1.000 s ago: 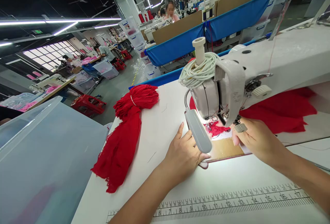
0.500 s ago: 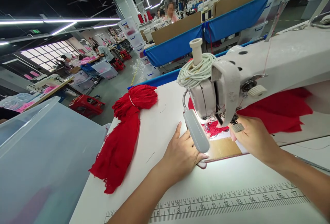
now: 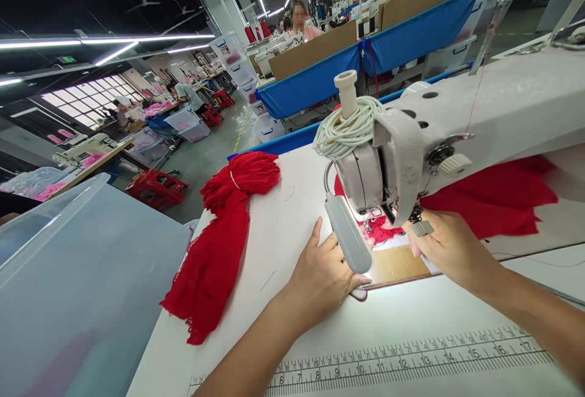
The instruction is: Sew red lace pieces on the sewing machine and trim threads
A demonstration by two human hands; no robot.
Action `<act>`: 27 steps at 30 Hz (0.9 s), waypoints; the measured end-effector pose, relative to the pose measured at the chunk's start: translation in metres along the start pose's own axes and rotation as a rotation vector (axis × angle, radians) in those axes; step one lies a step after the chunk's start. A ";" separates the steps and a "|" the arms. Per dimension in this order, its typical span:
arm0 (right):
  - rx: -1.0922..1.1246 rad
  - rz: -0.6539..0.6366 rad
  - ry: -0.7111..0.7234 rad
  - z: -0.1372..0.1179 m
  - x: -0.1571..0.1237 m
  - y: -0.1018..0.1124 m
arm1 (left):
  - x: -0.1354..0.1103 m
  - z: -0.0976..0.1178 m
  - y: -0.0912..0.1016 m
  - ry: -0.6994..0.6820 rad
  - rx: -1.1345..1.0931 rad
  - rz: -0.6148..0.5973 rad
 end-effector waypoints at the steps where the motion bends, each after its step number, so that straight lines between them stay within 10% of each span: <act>1: -0.036 0.011 0.028 0.000 -0.002 -0.001 | 0.000 0.000 0.000 -0.004 0.002 0.004; 11: -0.296 0.060 0.585 -0.022 -0.019 -0.005 | -0.002 0.000 -0.001 -0.021 0.024 0.015; 27: -0.330 0.080 0.667 -0.019 -0.022 -0.010 | -0.002 -0.001 -0.002 0.012 0.012 0.036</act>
Point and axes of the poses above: each hand's wrist, its own x-axis towards the middle knuckle, its own y-axis out of the back of the hand, z = x × y, the point moved 5 cm from there along x, towards the middle knuckle, and after that the axes turned 10 degrees about z, right-handed, at the moved point
